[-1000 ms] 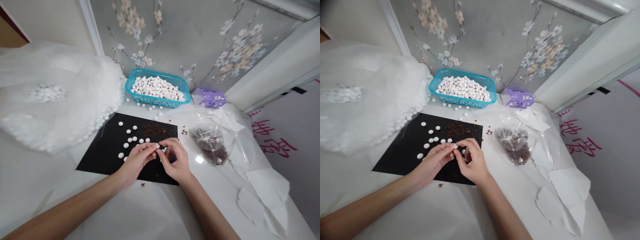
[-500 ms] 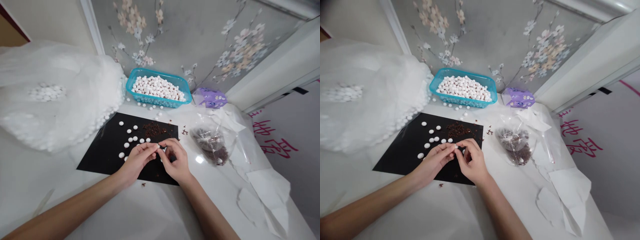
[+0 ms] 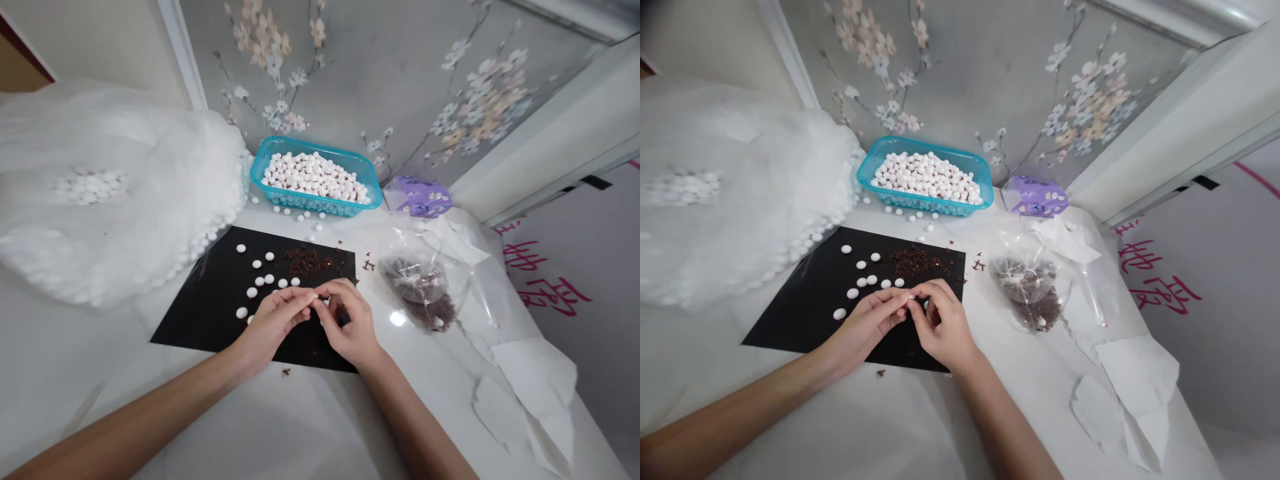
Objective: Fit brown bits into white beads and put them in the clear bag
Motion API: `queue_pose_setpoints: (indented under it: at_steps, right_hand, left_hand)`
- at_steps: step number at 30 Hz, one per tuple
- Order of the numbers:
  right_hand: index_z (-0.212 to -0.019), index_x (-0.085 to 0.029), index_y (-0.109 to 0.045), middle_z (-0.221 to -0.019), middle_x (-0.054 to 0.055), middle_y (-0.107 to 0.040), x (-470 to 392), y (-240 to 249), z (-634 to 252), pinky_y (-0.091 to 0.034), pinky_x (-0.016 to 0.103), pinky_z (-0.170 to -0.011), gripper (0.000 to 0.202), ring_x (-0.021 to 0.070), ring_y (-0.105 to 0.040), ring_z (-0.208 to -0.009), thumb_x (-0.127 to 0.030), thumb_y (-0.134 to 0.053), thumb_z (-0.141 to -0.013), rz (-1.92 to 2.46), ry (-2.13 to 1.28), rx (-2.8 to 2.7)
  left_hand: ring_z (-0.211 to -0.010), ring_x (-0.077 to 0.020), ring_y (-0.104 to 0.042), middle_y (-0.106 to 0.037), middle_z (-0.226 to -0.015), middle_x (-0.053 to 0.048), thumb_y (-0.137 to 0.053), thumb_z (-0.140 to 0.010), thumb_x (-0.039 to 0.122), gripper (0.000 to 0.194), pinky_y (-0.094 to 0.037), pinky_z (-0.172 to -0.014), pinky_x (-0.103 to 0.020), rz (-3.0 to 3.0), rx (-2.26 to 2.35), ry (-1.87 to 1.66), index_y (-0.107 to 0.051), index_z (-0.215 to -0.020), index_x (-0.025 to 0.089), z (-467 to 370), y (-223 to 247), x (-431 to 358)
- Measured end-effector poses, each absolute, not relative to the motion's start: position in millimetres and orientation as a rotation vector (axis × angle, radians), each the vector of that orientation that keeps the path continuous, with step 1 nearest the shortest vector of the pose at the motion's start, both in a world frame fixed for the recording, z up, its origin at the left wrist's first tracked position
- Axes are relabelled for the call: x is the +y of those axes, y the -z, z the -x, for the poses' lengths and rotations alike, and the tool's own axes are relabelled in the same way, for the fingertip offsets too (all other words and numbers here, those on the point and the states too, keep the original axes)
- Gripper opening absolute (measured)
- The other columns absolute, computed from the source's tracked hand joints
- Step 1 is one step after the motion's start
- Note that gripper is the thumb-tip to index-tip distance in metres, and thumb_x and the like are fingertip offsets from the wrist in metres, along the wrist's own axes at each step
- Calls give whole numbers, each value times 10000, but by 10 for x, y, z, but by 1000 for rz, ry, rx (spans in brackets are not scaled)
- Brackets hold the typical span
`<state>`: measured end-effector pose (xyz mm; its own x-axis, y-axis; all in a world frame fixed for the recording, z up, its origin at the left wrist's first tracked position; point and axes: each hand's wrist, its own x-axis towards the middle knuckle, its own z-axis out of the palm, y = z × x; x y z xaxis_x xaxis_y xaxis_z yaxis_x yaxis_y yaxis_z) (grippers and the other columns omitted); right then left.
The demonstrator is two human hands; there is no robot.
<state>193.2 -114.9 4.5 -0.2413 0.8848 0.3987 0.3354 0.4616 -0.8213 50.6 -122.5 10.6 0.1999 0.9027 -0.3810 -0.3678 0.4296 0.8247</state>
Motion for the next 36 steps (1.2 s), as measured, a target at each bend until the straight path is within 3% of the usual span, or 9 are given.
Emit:
queue_pose_setpoints:
  at_steps: [4,8,13,17,20,26,32,36]
  right_hand:
    - [-947,-198,-539,-830,-9,-484,-1090,-37,-2045,-354,207,-421,157,37,-366,-448,-189,-555,-792,1086,-704,-1793]
    - [-883,-183,-580,-744,-9,-489,-945,33,-2186,-372,223,-465,101,71,-410,-490,-212,-496,-835,1286,-417,-1654]
    - [-981,-197,-615,-881,24,-524,-818,116,-2247,-419,251,-508,210,68,-423,-474,-272,-479,-840,1580,-325,-1772]
    - [-1075,-228,-594,-961,50,-548,-821,134,-2219,-435,272,-546,272,113,-503,-564,-279,-475,-837,1612,-257,-1908]
    - [-1066,-227,-599,-956,53,-558,-834,132,-2205,-430,268,-556,258,144,-551,-665,-267,-468,-847,1597,-198,-1969]
    - [-855,-210,-618,-900,29,-585,-855,102,-2179,-405,245,-557,158,143,-563,-719,-219,-460,-852,1554,-193,-1953]
    - [-816,-199,-546,-849,12,-558,-887,43,-2176,-377,241,-544,115,111,-504,-590,-191,-434,-842,1501,-246,-1909]
    - [-798,-193,-520,-824,6,-540,-885,43,-2188,-373,241,-558,96,101,-465,-553,-179,-430,-830,1474,-247,-1895]
  left_hand:
    - [-607,-78,-470,-536,-655,39,-580,-781,388,206,-385,-597,-199,-926,1198,-969,-610,-830,189,-539,-116,-1261]
    - [-547,-92,-454,-485,-586,58,-529,-802,395,215,-353,-538,-216,-1327,1437,-846,-602,-916,227,-522,-116,-1322]
    - [-502,-101,-432,-486,-575,53,-454,-825,331,274,-341,-523,-233,-1628,1542,-730,-613,-1026,234,-483,-102,-1318]
    - [-487,-105,-426,-457,-553,55,-468,-814,298,309,-345,-530,-233,-1560,1454,-856,-600,-1085,229,-492,-137,-1281]
    - [-484,-101,-419,-437,-551,58,-505,-799,302,270,-335,-521,-225,-1495,1407,-945,-611,-1037,230,-507,-217,-1265]
    - [-512,-107,-464,-522,-590,37,-505,-803,312,178,-336,-538,-225,-1672,1438,-1015,-618,-894,210,-446,-430,-976]
    - [-683,-173,-536,-601,-822,-57,-481,-792,252,182,-362,-644,-268,-2146,1594,-783,-630,-851,165,-370,-334,-210]
    - [-817,-235,-548,-596,-859,-88,-527,-762,264,175,-376,-707,-295,-2231,1596,-647,-648,-821,152,-385,-160,82]
